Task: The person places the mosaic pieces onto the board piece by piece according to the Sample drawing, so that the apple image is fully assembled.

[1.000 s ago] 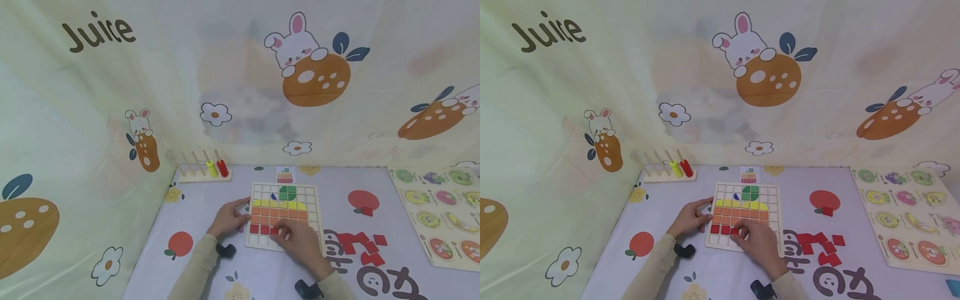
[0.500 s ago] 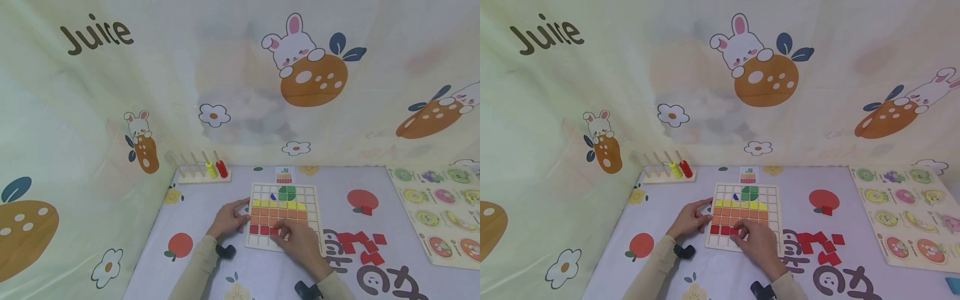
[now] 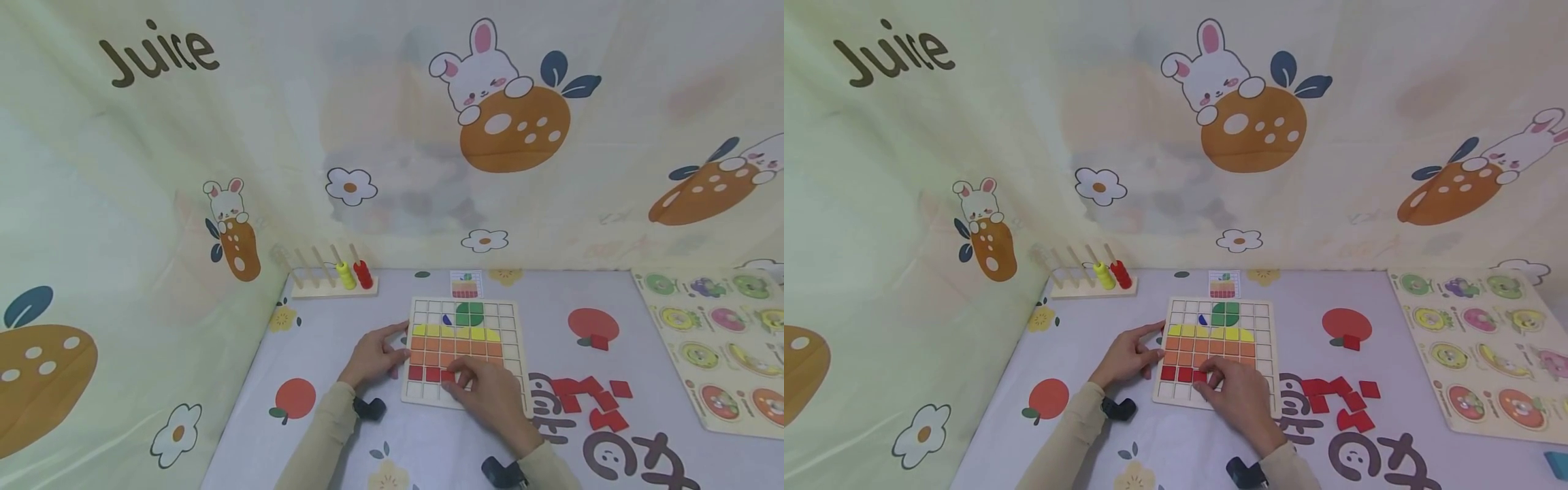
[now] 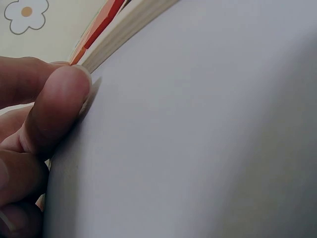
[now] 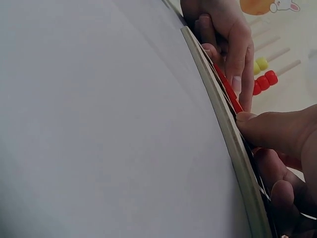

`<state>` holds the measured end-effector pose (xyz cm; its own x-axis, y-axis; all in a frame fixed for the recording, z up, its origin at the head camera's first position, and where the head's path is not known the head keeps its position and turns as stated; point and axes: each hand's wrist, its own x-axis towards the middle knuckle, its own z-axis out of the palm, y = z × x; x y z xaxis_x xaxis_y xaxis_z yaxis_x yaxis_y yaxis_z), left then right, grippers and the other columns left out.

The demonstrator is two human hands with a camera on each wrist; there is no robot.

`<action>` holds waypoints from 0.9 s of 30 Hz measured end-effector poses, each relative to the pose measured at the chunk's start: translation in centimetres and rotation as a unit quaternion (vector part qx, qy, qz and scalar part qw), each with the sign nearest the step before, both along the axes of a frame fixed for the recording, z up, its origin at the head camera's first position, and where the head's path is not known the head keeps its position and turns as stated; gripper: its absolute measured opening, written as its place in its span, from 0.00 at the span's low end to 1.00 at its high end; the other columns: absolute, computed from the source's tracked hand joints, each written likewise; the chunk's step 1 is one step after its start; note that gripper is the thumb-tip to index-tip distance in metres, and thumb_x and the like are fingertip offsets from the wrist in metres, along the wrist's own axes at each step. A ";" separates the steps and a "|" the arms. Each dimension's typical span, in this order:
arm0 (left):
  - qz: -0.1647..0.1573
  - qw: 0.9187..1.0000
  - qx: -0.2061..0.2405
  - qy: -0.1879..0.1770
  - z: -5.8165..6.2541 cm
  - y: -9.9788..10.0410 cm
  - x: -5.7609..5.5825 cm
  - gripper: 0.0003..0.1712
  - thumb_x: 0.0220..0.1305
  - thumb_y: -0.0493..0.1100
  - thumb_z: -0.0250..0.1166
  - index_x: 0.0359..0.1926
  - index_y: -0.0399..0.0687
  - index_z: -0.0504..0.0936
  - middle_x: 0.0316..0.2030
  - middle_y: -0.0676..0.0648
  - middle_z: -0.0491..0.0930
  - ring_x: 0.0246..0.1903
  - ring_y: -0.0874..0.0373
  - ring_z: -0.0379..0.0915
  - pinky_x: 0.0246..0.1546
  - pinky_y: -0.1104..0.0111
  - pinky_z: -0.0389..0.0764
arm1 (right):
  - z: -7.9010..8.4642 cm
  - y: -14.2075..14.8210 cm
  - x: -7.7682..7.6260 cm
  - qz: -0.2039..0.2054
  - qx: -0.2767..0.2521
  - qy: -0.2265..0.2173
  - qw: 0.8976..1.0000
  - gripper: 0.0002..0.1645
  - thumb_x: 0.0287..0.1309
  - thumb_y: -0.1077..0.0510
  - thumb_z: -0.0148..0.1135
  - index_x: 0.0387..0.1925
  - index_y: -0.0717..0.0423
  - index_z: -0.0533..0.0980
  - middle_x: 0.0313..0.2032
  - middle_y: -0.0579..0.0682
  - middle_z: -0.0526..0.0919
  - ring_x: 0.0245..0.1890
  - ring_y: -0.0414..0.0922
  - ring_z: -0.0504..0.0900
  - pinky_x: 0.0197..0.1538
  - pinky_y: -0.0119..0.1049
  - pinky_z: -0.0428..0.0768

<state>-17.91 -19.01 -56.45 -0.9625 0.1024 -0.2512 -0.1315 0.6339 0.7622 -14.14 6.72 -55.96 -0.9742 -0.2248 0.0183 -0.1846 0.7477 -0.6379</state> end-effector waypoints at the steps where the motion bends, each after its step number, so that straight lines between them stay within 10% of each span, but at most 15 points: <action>1: 0.001 1.000 0.001 0.000 0.0 0.0 0.0 0.38 0.69 0.53 0.72 0.78 0.65 0.71 0.15 0.52 0.82 0.15 0.56 0.78 0.37 0.64 0.72 | 0.0 0.0 0.0 0.000 0.000 -0.001 1.000 0.16 0.55 0.47 0.81 0.45 0.42 0.88 0.23 0.34 0.79 0.22 0.37 0.70 0.27 0.31 0.65; 27: 0.006 1.000 -0.003 -0.014 0.5 0.2 0.2 0.38 0.70 0.52 0.72 0.78 0.66 0.70 0.16 0.50 0.81 0.16 0.55 0.79 0.42 0.62 0.73 | -0.3 0.1 -0.1 0.005 -0.006 0.010 1.000 0.17 0.56 0.48 0.81 0.47 0.45 0.87 0.24 0.38 0.81 0.23 0.38 0.72 0.29 0.32 0.68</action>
